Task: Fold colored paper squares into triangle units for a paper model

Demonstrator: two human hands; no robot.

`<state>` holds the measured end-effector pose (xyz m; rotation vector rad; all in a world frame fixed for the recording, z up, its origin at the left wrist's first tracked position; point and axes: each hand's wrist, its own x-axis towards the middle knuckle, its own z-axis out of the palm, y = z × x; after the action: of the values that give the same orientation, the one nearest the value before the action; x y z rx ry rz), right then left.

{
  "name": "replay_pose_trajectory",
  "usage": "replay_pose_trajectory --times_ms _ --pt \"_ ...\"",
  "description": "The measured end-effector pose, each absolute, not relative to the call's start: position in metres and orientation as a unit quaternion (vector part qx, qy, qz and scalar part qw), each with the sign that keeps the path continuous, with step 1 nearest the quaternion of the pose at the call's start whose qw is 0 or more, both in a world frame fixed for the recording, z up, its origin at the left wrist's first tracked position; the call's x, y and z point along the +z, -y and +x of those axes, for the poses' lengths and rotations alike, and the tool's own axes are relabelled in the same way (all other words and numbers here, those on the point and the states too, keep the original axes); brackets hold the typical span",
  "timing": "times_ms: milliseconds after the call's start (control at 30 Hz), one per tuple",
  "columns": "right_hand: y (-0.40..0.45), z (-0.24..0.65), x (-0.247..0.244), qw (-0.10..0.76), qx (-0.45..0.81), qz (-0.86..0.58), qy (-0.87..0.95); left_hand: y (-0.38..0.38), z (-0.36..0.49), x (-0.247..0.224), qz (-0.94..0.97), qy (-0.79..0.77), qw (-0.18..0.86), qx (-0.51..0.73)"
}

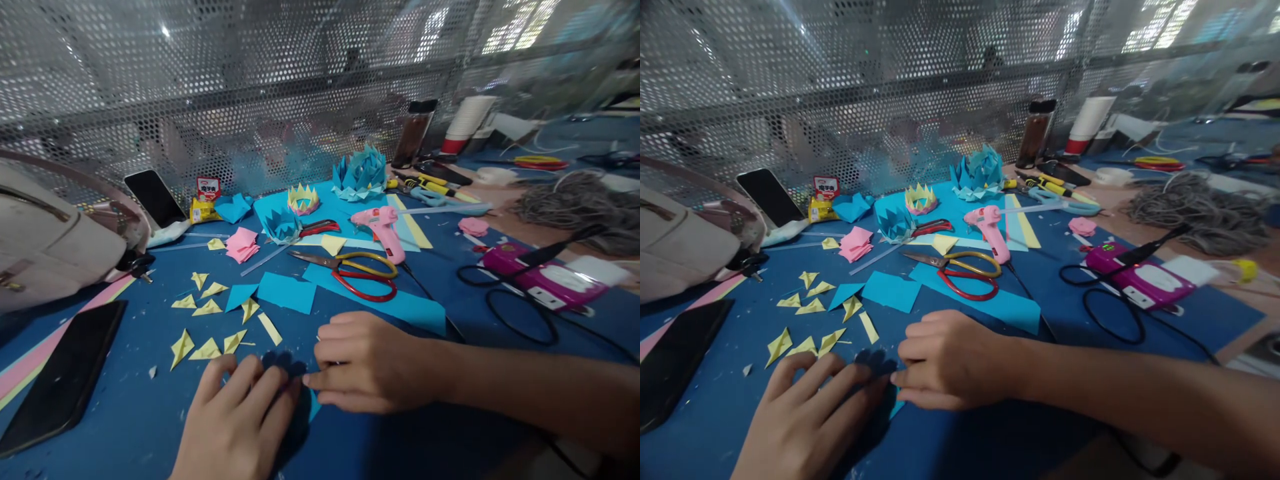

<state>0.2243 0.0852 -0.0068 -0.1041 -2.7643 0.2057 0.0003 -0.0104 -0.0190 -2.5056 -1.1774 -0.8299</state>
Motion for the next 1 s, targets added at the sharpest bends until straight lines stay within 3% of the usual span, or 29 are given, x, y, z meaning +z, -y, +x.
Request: replay_pose_trajectory --times_ms 300,1000 --pt "-0.087 0.223 -0.007 0.173 0.054 -0.050 0.982 0.014 -0.010 -0.031 -0.845 0.423 0.038 -0.325" --pt "-0.091 0.221 -0.010 0.170 0.140 -0.062 0.973 0.016 -0.032 -0.032 -0.871 0.408 0.002 -0.272"
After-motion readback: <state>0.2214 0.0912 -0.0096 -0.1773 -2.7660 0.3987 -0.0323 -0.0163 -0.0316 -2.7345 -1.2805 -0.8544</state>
